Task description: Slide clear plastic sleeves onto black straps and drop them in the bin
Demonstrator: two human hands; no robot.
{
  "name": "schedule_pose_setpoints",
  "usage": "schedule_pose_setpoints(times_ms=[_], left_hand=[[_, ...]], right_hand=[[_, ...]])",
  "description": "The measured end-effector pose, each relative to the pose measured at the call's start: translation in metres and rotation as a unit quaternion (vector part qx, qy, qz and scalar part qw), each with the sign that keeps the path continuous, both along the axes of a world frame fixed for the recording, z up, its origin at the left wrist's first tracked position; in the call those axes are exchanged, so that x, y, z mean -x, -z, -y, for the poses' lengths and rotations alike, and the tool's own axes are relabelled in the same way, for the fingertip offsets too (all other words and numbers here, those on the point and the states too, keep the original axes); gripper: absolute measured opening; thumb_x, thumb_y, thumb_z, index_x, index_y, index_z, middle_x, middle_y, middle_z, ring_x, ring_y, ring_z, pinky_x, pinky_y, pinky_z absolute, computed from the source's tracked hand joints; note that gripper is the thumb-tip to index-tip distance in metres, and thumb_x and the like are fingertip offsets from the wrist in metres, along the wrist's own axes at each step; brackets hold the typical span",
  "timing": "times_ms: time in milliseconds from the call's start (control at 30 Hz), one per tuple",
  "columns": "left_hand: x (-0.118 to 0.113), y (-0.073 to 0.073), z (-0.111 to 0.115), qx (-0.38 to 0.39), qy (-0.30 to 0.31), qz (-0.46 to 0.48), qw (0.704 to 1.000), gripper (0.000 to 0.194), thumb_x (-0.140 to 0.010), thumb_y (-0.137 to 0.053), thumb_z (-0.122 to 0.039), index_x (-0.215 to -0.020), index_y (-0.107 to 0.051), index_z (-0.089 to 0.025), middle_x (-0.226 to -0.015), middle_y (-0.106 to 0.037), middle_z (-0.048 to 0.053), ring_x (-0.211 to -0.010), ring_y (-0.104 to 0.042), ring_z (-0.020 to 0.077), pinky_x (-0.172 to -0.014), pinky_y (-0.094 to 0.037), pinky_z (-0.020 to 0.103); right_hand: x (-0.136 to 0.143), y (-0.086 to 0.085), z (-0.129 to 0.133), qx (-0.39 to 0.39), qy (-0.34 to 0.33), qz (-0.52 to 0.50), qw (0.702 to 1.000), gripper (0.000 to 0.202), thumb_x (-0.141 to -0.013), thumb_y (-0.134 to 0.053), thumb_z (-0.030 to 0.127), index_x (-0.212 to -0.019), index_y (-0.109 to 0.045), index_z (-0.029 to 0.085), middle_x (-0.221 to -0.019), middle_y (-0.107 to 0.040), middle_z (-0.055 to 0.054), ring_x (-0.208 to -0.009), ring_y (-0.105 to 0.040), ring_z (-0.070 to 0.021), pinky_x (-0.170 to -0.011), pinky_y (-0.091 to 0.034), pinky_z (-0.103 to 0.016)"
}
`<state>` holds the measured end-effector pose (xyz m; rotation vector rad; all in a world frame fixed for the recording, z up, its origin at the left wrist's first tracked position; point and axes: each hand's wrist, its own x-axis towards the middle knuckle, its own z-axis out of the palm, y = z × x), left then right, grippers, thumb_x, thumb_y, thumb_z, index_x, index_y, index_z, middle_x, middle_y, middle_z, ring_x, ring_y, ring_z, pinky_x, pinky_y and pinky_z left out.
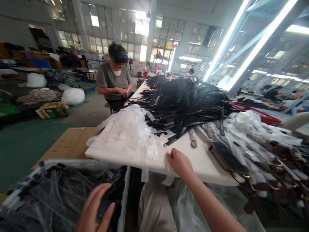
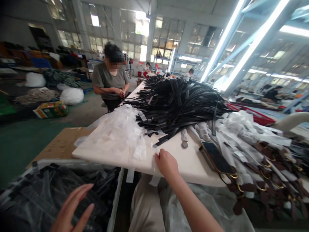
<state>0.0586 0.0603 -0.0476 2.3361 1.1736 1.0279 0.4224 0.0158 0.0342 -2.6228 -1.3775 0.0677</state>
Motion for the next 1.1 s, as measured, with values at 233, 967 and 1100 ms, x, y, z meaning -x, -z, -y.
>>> schedule_pose_setpoints(times_ms=[233,967,1100], left_hand=[[-0.137,-0.064,-0.016,-0.155,0.245,-0.194,0.937,0.062,-0.095,-0.051,-0.044,-0.151,-0.032,-0.027,-0.157,-0.041,0.003,-0.146,-0.034,0.0281,-0.117,-0.037,0.051],[-0.135,-0.069,0.007,0.062,0.338,-0.018,0.939,0.08,-0.09,-0.029,-0.072,-0.153,-0.029,-0.023,-0.157,-0.039,0.013,-0.144,-0.036,0.0288,-0.117,-0.034,0.044],[-0.073,-0.036,0.045,0.272,0.318,-0.037,0.908,0.08,-0.081,-0.037,-0.082,-0.132,-0.059,-0.024,-0.114,-0.074,0.012,-0.1,-0.071,0.0286,-0.085,-0.057,0.032]], right_hand=[[-0.01,0.004,0.02,-0.001,-0.005,-0.004,1.0,0.034,-0.104,-0.036,0.038,-0.094,-0.06,0.016,-0.091,-0.072,-0.011,-0.088,-0.067,-0.0229,-0.067,-0.038,-0.029],[0.07,-0.02,0.103,0.036,-0.253,-0.417,0.872,0.011,-0.076,-0.062,0.03,-0.074,-0.066,0.02,-0.066,-0.06,0.001,-0.056,-0.048,-0.0129,-0.052,-0.039,-0.023],[0.113,-0.002,0.06,0.089,-0.327,-0.429,0.837,0.017,-0.075,-0.068,0.033,-0.069,-0.062,0.019,-0.056,-0.048,0.006,-0.052,-0.041,-0.0091,-0.046,-0.03,-0.02]])
